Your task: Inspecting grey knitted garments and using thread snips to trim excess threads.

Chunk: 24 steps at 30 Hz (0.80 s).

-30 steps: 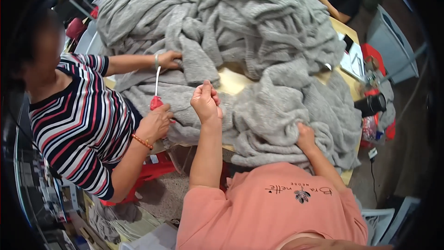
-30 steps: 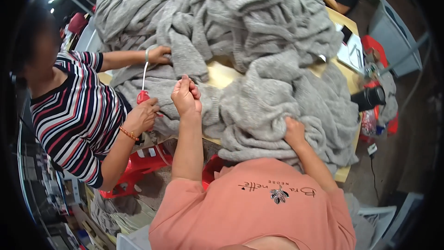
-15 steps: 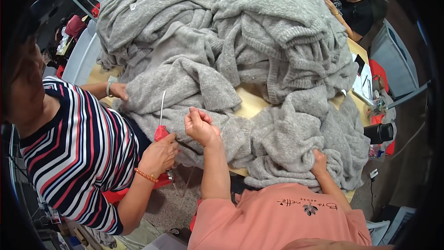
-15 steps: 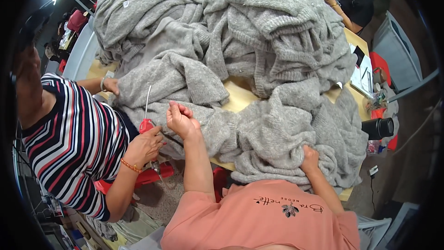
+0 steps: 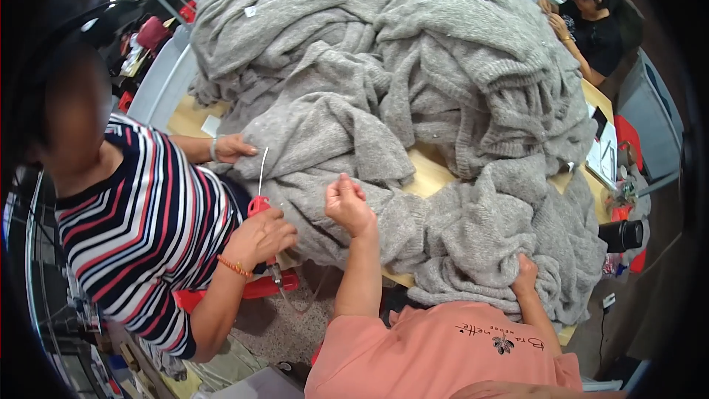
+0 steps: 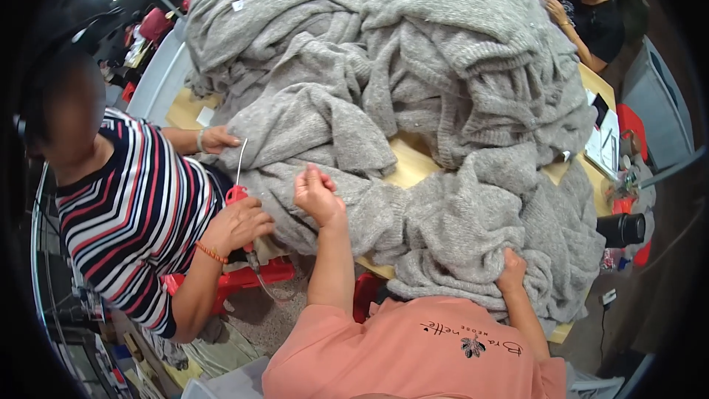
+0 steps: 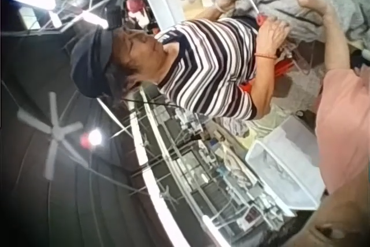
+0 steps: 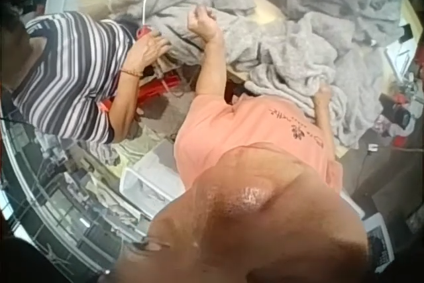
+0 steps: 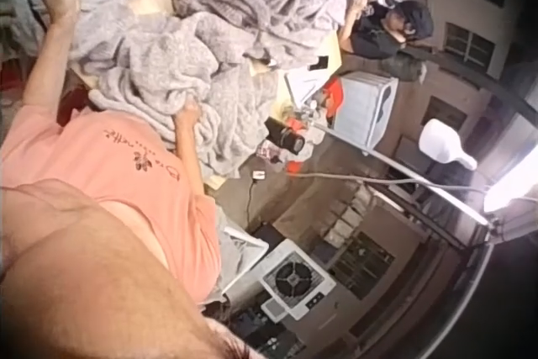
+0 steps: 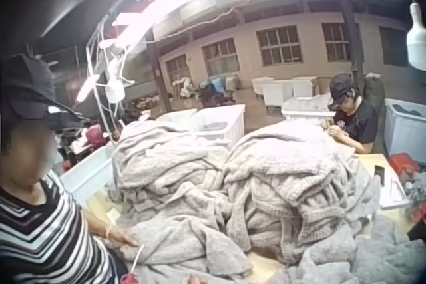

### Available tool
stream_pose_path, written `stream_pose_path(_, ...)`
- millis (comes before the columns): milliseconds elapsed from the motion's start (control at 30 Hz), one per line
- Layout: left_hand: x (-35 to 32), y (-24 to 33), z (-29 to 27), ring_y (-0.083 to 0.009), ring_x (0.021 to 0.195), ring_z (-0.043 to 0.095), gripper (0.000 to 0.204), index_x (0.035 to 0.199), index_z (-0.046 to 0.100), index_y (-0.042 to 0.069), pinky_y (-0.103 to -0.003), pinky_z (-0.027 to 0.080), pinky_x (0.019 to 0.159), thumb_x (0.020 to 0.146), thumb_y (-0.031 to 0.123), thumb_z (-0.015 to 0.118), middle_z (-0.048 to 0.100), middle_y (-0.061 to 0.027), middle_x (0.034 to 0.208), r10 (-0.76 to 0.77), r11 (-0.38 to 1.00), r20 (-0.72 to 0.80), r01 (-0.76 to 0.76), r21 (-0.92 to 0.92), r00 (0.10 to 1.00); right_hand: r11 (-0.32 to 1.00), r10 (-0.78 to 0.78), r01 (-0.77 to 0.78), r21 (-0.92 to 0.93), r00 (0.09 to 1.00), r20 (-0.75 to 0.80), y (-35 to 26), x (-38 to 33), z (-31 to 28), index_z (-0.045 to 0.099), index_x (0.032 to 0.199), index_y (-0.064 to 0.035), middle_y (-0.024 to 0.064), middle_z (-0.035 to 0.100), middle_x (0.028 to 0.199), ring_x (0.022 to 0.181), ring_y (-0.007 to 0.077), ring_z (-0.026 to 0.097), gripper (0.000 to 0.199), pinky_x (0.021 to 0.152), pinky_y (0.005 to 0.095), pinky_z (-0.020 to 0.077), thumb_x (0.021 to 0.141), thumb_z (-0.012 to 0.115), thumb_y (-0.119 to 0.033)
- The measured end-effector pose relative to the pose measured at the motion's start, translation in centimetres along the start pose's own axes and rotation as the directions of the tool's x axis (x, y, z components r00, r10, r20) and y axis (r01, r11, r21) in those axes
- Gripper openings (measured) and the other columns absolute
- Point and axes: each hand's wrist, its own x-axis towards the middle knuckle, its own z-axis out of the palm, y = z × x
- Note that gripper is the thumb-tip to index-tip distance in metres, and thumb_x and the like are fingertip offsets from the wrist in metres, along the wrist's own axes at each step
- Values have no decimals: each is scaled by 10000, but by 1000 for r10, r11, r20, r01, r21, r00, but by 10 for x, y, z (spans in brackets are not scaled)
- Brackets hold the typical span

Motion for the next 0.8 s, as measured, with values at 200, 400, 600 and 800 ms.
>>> stream_pose_path(200, -103, -29, -20, -113, 587, 507, 50, 800, 558, 24, -264, 433, 533, 797, 74, 550, 556, -28, 666, -192, 865, 705, -222, 450, 682, 1000, 11, -11, 23, 1000, -9, -4, 1, -1, 449, 596, -58, 160, 524, 566, 531, 336, 545, 215, 475, 399, 406, 666, 610, -180)
stream_pose_path(400, -216, -22, -15, -311, 854, 537, 374, 998, 524, 23, -380, 429, 760, 669, 142, 658, 558, -145, 877, -76, 755, 986, -637, 154, 148, 855, 62, -83, 512, 996, 57, -31, -1, -57, 513, 695, 14, 145, 500, 595, 543, 241, 518, 84, 520, 327, 401, 617, 483, 2)
stream_pose_path(600, -243, -20, -12, -334, 815, 529, 357, 957, 538, 34, -398, 433, 716, 601, 12, 546, 550, -137, 829, -112, 852, 989, -521, 46, -96, 906, 27, 84, 416, 967, -253, -37, -41, -113, 544, 810, 27, 143, 563, 722, 603, 252, 541, 236, 582, 321, 434, 583, 481, 29)
stream_pose_path(800, -259, 3, -2, -306, 761, 540, 265, 842, 553, 35, -385, 416, 680, 587, -23, 508, 568, -109, 797, 97, 803, 992, -595, -33, 76, 810, 187, 96, 578, 893, -410, -21, -85, -182, 547, 787, 11, 54, 541, 731, 679, 130, 502, 169, 642, 265, 406, 620, 525, -5)
